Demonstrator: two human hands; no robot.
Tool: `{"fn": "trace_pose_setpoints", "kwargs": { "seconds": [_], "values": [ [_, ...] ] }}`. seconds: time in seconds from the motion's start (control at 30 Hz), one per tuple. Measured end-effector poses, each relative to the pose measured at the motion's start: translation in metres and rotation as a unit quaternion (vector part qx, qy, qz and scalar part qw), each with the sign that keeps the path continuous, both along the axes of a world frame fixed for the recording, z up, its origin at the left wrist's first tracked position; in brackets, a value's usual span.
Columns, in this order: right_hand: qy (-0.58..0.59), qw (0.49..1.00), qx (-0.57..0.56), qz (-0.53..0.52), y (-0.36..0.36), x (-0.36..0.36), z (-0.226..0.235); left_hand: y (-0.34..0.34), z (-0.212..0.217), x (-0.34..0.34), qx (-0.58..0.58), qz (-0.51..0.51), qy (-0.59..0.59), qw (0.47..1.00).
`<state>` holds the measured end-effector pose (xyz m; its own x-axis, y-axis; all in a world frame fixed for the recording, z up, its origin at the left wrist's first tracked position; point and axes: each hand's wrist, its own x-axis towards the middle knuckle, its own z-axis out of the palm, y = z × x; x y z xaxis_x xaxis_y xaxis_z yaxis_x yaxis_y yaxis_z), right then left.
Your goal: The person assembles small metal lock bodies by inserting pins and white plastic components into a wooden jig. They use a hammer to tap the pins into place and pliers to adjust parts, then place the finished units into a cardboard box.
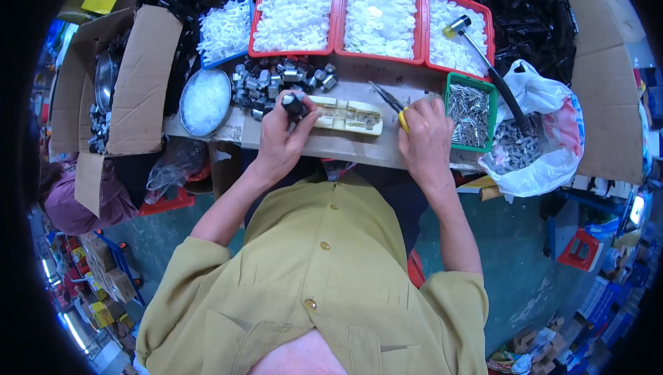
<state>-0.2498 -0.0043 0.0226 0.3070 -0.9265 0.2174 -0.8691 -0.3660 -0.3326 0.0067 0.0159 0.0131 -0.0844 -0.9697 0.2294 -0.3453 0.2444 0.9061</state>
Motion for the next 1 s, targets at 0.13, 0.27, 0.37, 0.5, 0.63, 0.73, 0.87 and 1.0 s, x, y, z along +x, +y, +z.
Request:
{"fn": "trace_pose_setpoints", "kwargs": {
  "seconds": [0.13, 0.27, 0.37, 0.5, 0.63, 0.73, 0.87, 1.0],
  "values": [
    [-0.175, 0.981, 0.006, 0.078, 0.011, 0.015, 0.025, -0.001, 0.009, -0.002, -0.004, -0.022, -0.010, 1.000],
    [-0.136, 0.984, 0.016, 0.113, 0.018, 0.030, 0.035, -0.001, 0.009, -0.001, -0.045, -0.042, -0.045, 0.997],
    [-0.103, 0.989, 0.027, 0.103, 0.022, 0.035, 0.040, -0.001, 0.009, 0.000, -0.062, -0.050, -0.092, 0.993],
    [-0.113, 0.985, 0.078, 0.106, 0.022, 0.040, 0.037, 0.002, 0.011, -0.001, -0.084, -0.025, -0.122, 0.989],
    [-0.090, 0.988, 0.054, 0.109, 0.028, 0.043, 0.027, 0.000, 0.013, 0.002, -0.042, -0.056, -0.171, 0.983],
    [-0.081, 0.989, 0.052, 0.116, 0.030, 0.038, 0.023, -0.003, 0.015, 0.003, 0.003, -0.100, -0.126, 0.987],
    [-0.077, 0.986, 0.078, 0.126, 0.031, 0.031, 0.024, -0.011, 0.018, 0.011, 0.236, -0.232, 0.083, 0.940],
    [-0.102, 0.982, 0.080, 0.140, 0.034, 0.030, 0.025, -0.013, 0.020, 0.020, 0.420, -0.308, 0.238, 0.820]
  ]
}}
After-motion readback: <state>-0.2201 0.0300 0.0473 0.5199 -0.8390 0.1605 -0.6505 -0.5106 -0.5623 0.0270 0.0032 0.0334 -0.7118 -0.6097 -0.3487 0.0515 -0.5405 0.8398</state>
